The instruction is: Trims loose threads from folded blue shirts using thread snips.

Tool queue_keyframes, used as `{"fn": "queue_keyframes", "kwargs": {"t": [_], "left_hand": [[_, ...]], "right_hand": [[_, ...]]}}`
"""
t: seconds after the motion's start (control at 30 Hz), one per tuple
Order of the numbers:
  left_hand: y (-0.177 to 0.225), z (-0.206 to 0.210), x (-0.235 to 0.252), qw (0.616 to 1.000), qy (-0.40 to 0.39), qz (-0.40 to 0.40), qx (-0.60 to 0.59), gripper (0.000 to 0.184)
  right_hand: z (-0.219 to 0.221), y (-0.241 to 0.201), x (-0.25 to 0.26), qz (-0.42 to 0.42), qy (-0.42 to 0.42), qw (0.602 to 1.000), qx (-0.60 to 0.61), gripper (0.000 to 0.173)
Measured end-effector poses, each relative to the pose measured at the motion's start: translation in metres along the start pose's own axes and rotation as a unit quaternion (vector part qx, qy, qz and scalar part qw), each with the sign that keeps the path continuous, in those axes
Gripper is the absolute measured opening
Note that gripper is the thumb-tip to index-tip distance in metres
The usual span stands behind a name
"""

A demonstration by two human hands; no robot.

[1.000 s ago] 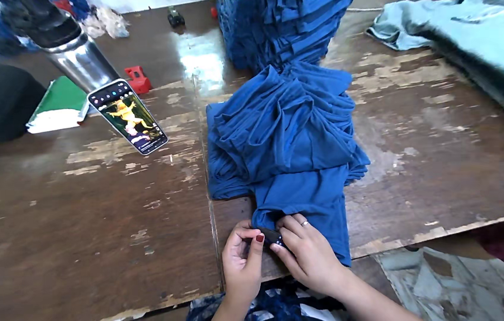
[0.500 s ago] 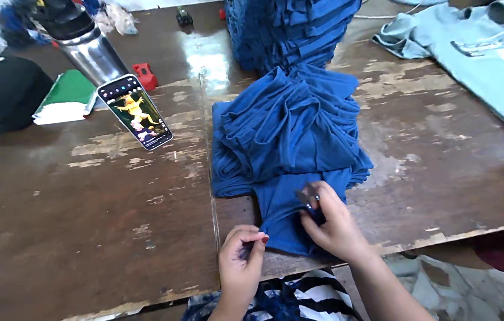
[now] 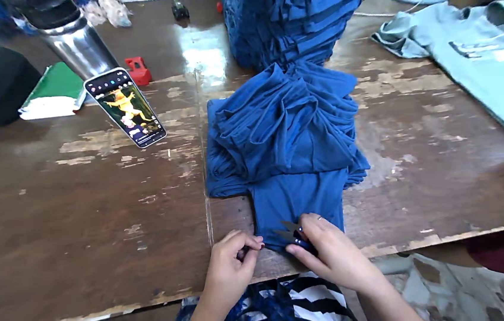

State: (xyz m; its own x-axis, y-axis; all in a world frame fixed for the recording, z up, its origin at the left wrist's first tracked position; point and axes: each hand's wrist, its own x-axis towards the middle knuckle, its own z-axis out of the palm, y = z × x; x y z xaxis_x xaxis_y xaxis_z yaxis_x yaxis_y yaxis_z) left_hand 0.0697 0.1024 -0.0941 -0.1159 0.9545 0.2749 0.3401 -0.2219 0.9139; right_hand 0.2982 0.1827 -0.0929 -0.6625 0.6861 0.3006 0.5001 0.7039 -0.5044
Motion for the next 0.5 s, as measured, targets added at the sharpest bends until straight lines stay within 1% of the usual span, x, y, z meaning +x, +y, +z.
{"fn": "queue_keyframes", "kwargs": {"t": [0.03, 0.1, 0.2, 0.3, 0.4, 0.5], "left_hand": [[0.0010, 0.0012, -0.0005, 1.000, 0.004, -0.008, -0.018, 0.004], [0.0033, 0.0027, -0.0004, 0.998, 0.011, -0.029, -0.053, 0.006], [0.0058, 0.0025, 0.0017, 0.992, 0.018, -0.062, -0.112, 0.008], [0.0042, 0.0029, 0.0042, 0.990, 0.032, -0.067, -0.119, 0.008], [0.0022, 0.0054, 0.0049, 0.995, 0.027, -0.035, -0.087, 0.008], [0.0005, 0.0078, 0.0047, 0.998, 0.027, 0.053, -0.003, 0.003]], "right_hand": [[0.0020, -0.0012, 0.0007, -0.007, 0.004, 1.000, -0.018, 0.054], [0.0038, -0.0018, 0.0021, -0.017, 0.003, 0.999, -0.046, 0.061], [0.0044, -0.0021, 0.0034, -0.023, -0.005, 0.997, -0.071, 0.060], [0.0058, -0.0031, 0.0044, -0.027, -0.009, 0.995, -0.093, 0.061], [0.0074, -0.0051, 0.0049, -0.024, -0.013, 0.994, -0.108, 0.062], [0.0103, -0.0069, 0.0060, -0.023, -0.013, 0.992, -0.123, 0.064]]}}
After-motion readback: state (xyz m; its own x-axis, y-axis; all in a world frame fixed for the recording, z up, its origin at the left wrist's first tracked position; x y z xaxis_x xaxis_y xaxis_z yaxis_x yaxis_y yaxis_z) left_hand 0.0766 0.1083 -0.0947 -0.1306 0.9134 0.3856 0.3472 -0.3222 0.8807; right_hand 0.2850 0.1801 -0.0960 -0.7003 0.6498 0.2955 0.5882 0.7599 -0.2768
